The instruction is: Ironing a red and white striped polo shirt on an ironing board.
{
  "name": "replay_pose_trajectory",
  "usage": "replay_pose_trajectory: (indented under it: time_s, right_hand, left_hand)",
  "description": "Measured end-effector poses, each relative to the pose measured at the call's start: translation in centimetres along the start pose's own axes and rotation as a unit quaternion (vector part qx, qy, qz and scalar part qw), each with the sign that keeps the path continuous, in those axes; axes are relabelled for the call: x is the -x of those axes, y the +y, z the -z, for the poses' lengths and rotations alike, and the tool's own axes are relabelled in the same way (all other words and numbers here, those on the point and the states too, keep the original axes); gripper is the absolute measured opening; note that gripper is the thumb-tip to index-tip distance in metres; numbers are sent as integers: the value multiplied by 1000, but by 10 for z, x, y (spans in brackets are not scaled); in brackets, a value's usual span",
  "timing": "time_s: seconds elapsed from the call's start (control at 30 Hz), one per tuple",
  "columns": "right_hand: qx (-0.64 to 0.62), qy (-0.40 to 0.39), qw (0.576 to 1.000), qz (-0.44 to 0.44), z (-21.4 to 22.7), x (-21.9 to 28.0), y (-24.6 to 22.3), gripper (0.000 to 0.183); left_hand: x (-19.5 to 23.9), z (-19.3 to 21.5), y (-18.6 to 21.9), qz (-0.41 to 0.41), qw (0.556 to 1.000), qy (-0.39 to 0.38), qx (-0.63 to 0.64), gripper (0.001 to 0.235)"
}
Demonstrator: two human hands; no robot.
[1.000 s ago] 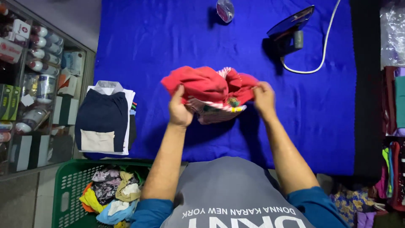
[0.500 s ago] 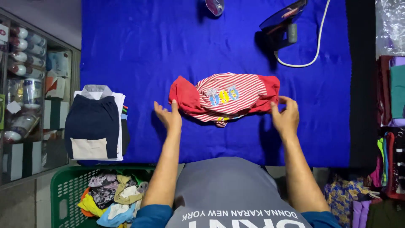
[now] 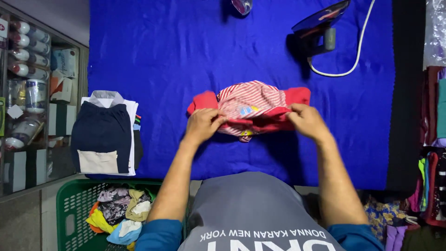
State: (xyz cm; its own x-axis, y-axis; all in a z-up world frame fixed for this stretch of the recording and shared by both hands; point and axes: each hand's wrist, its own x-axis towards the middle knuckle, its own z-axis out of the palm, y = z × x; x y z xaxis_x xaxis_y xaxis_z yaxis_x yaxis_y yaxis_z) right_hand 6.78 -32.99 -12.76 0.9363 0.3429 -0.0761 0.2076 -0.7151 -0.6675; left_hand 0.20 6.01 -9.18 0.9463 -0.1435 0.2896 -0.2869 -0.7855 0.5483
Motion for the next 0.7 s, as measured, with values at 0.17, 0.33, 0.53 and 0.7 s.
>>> replay_pose_trajectory:
  time_s: [0.17,0.33,0.53,0.7]
  right_hand:
    - [-274,-101,951,-104,19,-17,-16,35]
    - [30,172,985,12,21,-27,-67,36]
    - [-7,65,981,-184,-11,-8,-88,45]
    - [160,51,965,-200,-55,-6,-68,59]
  left_hand:
    - [-16,33,14,210,938,-203,187,24]
    - [-14,0,13,123,992,-35,-19,23]
    - [-6,-60,40,16,998,43,-32,13]
    - [-25,-89,79,32,989,13,-144,41]
